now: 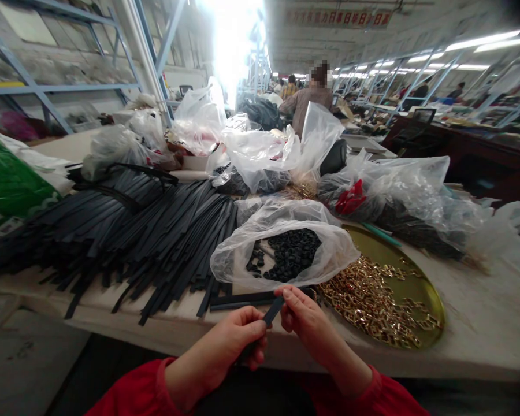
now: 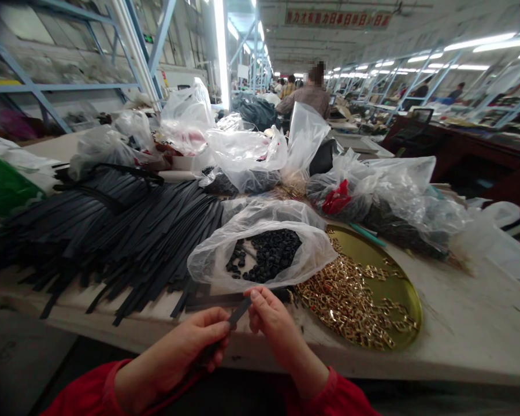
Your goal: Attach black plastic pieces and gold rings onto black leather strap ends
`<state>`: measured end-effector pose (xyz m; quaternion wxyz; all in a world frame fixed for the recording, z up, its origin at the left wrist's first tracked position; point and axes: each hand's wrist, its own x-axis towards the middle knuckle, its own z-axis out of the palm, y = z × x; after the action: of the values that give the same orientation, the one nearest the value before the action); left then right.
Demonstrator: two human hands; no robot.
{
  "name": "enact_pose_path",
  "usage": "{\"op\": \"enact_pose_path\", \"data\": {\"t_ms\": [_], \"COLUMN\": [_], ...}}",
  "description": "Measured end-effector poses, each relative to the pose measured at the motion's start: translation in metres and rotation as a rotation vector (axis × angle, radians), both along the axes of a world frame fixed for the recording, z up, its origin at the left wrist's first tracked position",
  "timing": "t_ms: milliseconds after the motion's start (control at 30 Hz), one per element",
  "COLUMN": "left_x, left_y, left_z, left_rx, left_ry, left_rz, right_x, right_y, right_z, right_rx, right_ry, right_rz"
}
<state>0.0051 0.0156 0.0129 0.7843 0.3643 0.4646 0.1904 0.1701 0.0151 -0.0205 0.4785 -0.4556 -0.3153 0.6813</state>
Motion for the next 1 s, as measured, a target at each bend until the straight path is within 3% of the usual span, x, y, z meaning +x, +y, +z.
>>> {"op": "enact_pose_path", "data": {"t_ms": [100, 200, 433, 767, 1000], "left_x": [0.002, 0.003, 0.003, 0.004, 0.004], "left_y": [-0.001, -0.002, 0.005, 0.009, 0.009], "left_z": [-0.001, -0.004, -0.008, -0.007, -0.015], "left_rx": [0.009, 0.016, -0.006, -0.029, 0.114], "left_ry": [0.054, 0.071, 0.071, 0.089, 0.196], "left_rz": [0.030, 0.033, -0.013, -0.003, -0.048], "right_x": [0.003, 0.009, 0.012, 0.007, 0.006], "right_y": [0.000, 0.001, -0.001, -0.001, -0.001], "right_z": [-0.001, -0.004, -0.019, -0.019, -0.018], "right_rx": [-0.113, -0.187, -0.158, -0.195, -0.319], "right_ry": [0.083, 0.143, 0.121, 0.068, 0.229], "right_rz": [-0.094, -0.067, -0.036, -0.098, -0.138]}}
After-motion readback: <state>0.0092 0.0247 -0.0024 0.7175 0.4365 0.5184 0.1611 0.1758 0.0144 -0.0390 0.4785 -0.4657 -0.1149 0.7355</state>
